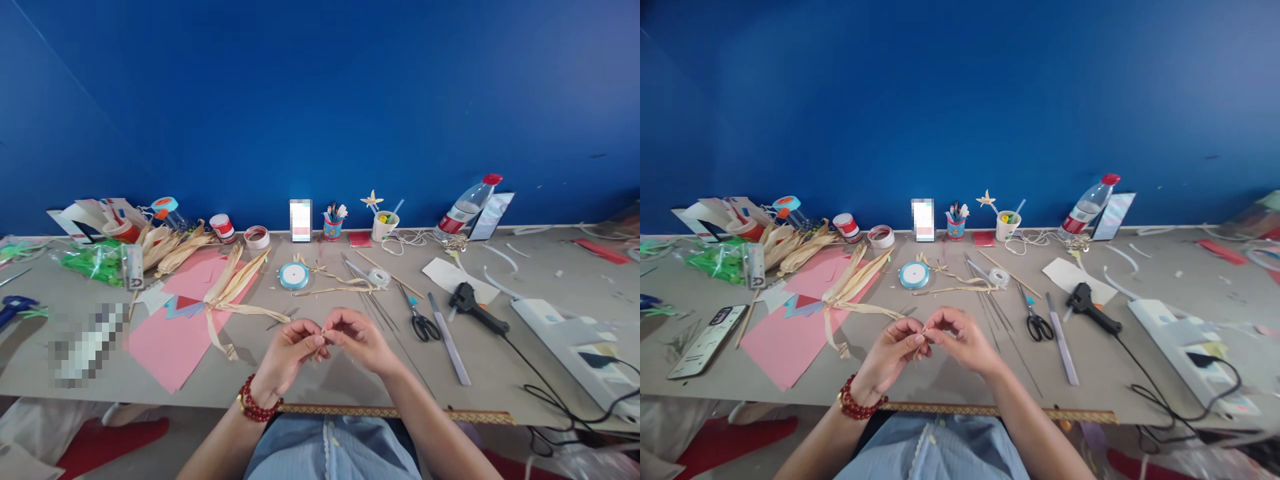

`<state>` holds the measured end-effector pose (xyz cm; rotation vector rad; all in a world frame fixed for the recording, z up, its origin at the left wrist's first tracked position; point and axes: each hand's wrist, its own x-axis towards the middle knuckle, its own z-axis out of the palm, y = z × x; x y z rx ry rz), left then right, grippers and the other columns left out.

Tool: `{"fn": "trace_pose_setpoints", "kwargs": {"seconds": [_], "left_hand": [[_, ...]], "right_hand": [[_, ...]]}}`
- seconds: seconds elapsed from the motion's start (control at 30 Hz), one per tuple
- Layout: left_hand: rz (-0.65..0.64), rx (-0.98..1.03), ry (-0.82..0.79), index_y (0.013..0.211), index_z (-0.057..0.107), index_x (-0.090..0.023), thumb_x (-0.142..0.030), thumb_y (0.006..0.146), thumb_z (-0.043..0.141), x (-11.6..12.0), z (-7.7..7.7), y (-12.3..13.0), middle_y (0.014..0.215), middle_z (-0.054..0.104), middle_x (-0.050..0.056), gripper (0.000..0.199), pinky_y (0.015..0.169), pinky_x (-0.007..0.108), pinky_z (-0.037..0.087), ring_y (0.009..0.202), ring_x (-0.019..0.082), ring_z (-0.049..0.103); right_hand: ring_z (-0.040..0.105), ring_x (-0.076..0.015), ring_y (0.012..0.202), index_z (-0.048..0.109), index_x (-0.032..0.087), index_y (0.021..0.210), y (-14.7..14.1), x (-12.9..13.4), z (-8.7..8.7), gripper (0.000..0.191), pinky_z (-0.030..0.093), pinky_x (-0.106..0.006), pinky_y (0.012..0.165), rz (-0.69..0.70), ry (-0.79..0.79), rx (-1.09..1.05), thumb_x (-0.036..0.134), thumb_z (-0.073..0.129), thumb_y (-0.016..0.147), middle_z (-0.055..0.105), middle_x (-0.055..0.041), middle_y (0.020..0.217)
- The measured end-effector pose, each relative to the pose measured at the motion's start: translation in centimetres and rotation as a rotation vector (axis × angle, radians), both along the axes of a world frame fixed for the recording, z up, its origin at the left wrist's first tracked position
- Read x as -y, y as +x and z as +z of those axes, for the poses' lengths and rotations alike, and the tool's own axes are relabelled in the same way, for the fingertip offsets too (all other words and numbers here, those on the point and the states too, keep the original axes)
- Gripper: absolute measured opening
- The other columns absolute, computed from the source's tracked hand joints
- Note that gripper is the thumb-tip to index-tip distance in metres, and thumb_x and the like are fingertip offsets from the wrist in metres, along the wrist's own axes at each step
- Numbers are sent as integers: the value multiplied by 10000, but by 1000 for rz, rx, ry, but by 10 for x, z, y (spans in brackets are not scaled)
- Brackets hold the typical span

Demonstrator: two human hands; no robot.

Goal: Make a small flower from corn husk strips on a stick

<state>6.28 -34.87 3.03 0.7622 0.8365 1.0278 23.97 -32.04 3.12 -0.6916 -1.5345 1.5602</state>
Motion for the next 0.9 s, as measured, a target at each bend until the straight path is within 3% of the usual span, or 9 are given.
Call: {"fn": "trace_pose_setpoints", "kwargs": {"seconds": [0.17,0.3,0.47,0.7,0.8,0.9], "left_hand": [[12,-335,260,813,692,-147,-301,860,677,2,1,-3,683,649,17,161,604,219,456,625,114,589],[100,-567,479,847,682,-159,-270,909,594,5,5,-2,782,611,27,155,582,230,453,626,117,571],[177,-715,678,865,672,-172,-206,923,562,4,3,-1,758,591,25,129,613,237,435,670,132,550],[123,-519,496,745,625,-164,-273,938,550,4,-3,0,676,560,11,234,602,243,430,634,134,530],[155,-506,504,755,639,-158,-277,923,576,5,-2,1,704,581,24,215,623,246,432,670,142,539],[137,-477,474,736,629,-156,-284,909,600,5,-2,1,701,583,23,217,621,242,421,667,137,530]], "right_hand": [[580,-138,691,610,188,841,4,-3,4,154,432,-241,616,-103,171,220,320,606,921,613,-3,751],[552,-138,731,581,192,859,4,-3,6,120,416,-239,641,-159,336,327,266,543,945,603,-11,788],[563,-141,747,576,198,873,-1,-2,1,103,433,-244,668,-191,350,351,256,539,949,612,-15,813],[597,-152,723,646,194,869,-4,-2,-8,177,475,-259,643,-162,46,121,365,689,865,623,-15,783],[608,-150,693,637,198,851,-7,1,-8,200,502,-281,653,-117,-84,-51,374,731,831,605,-1,756],[595,-145,687,641,195,831,-9,4,-8,194,500,-282,647,-146,-73,-102,367,730,834,596,-6,767]]}}
